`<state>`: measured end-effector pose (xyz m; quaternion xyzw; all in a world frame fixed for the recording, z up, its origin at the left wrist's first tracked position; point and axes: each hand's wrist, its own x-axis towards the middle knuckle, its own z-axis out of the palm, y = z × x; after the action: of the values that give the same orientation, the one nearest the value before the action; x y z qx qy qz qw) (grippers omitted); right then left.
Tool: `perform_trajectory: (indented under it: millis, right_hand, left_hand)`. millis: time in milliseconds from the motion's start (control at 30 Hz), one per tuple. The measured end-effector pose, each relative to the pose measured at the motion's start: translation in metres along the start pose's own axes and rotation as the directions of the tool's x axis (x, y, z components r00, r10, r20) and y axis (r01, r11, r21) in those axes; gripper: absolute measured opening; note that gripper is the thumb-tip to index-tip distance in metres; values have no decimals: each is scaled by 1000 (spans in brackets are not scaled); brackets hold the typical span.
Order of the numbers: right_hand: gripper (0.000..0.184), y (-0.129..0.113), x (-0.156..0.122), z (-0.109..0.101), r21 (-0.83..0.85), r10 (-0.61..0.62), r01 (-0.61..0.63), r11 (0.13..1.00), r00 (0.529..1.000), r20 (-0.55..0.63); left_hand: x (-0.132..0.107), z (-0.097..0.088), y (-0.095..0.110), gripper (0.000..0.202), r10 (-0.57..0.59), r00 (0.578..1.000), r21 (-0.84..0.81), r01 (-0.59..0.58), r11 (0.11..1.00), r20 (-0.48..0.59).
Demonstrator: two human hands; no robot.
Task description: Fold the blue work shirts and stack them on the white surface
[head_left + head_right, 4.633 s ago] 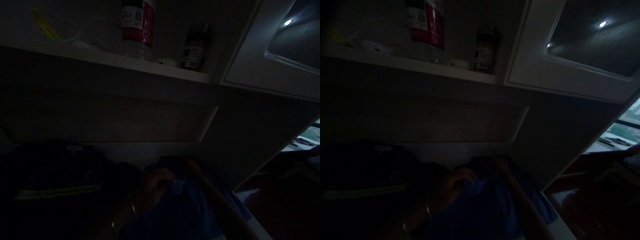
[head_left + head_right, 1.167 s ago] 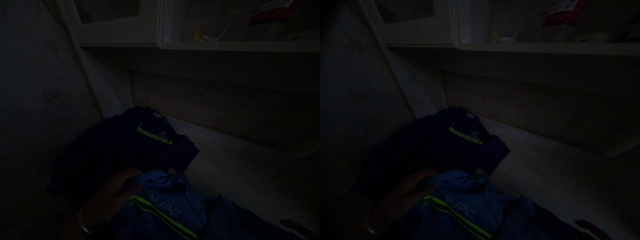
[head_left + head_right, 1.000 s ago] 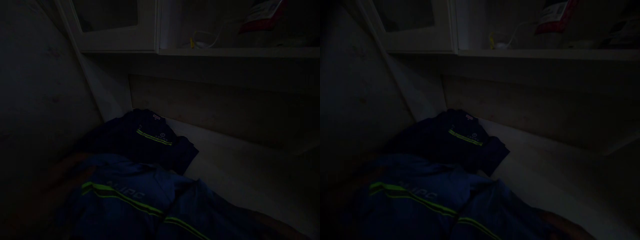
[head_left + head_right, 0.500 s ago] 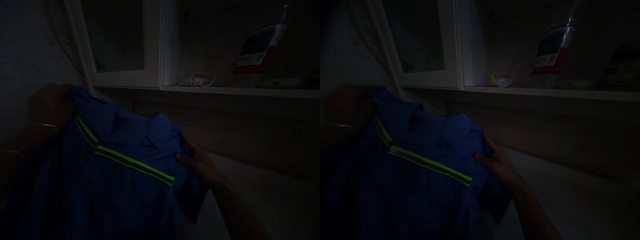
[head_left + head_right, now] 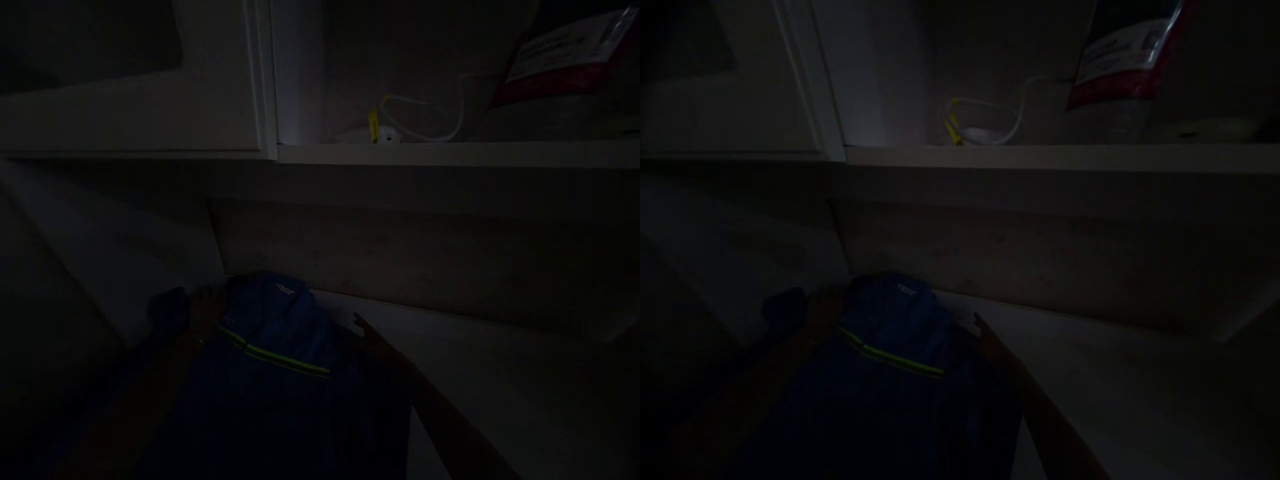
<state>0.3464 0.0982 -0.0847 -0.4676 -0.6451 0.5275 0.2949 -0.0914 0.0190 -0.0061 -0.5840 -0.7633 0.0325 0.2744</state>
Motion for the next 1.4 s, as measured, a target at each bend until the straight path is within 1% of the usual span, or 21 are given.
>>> perform_trajectory:
  millis: [100, 167, 200, 233, 300, 367, 433, 533, 600, 667, 700, 767, 833, 900, 1000, 1033, 1100, 1167, 1233, 1300, 1400]
  right_hand:
    - [94, 3, -33, -15, 14, 58, -61, 998, 989, 137]
    - [75, 1, -55, -22, 10, 9, -11, 1000, 974, 226]
    - [64, -1, -63, -23, 15, -26, 23, 1000, 974, 223]
    - [56, -2, -68, -24, 29, -63, 58, 998, 982, 176]
    - [53, -3, -72, -25, 54, -101, 102, 993, 994, -32]
    - [54, 0, -70, -29, -3, -102, 104, 995, 967, -235]
    - [50, 3, -66, -36, -246, -109, 34, 969, 949, -296]
    - [43, 3, -70, -45, -587, -126, -61, 807, 954, -273]
    - [43, -1, -83, -41, -662, -167, -96, 743, 932, -322]
    - [42, -7, -103, -24, -728, -282, -41, 685, 906, -316]
    - [43, -9, -115, -11, -771, -357, 39, 635, 900, -249]
    - [45, -8, -138, 19, -808, -459, 270, 524, 889, 0]
    - [46, 0, -155, 44, -751, -427, 449, 484, 870, 246]
    - [47, 13, -163, 57, -705, -355, 493, 510, 867, 350]
    - [50, 29, -164, 48, -699, -333, 471, 537, 880, 338]
    - [50, 32, -163, 41, -707, -330, 460, 537, 886, 326]
    - [49, 35, -162, 24, -731, -303, 429, 531, 902, 308]
    - [49, 35, -164, 9, -771, -262, 370, 517, 927, 269]
    - [48, 35, -169, -3, -809, -219, 281, 516, 957, 192]
    - [48, 38, -181, -11, -822, -205, 189, 538, 975, 90]
    - [48, 50, -217, -18, -780, -248, 96, 619, 966, -78]
  left_hand:
    - [-20, -11, 17, 49, 95, 993, -4, -95, 995, -72]
    - [-48, -24, 31, 48, 169, 979, -51, -176, 983, -112]
    - [-66, -31, 37, 46, 194, 974, -90, -205, 975, -118]
    - [-85, -36, 42, 45, 206, 972, -137, -221, 966, -111]
    - [-126, -39, 45, 49, 186, 980, -207, -195, 959, -66]
    - [-164, -35, 37, 51, 164, 986, -219, -159, 963, 4]
    - [-194, -25, 23, 47, 173, 980, -198, -151, 969, 100]
    - [-225, -8, 4, 46, 259, 939, -219, -210, 953, 226]
    - [-237, 0, -2, 45, 279, 928, -267, -211, 940, 247]
    - [-242, 6, -3, 44, 286, 927, -294, -211, 932, 241]
    - [-243, 6, -2, 45, 291, 928, -289, -220, 932, 234]
    - [-243, 3, 2, 46, 306, 929, -265, -247, 932, 208]
    - [-244, -10, 10, 44, 247, 954, -231, -205, 951, 170]
    - [-251, -32, 24, 42, 165, 980, -241, -134, 961, 113]
    - [-281, -70, 56, 50, 141, 988, -384, -109, 917, 58]
    - [-295, -80, 68, 52, 171, 981, -438, -116, 891, 89]
    - [-320, -92, 88, 53, 230, 945, -493, -89, 866, 232]
    - [-338, -95, 100, 54, 273, 874, -493, -45, 869, 403]
    - [-347, -90, 102, 54, 293, 828, -489, -27, 872, 477]
    - [-348, -82, 97, 55, 321, 825, -514, -44, 857, 464]
    - [-348, -69, 86, 57, 344, 842, -559, -62, 827, 416]
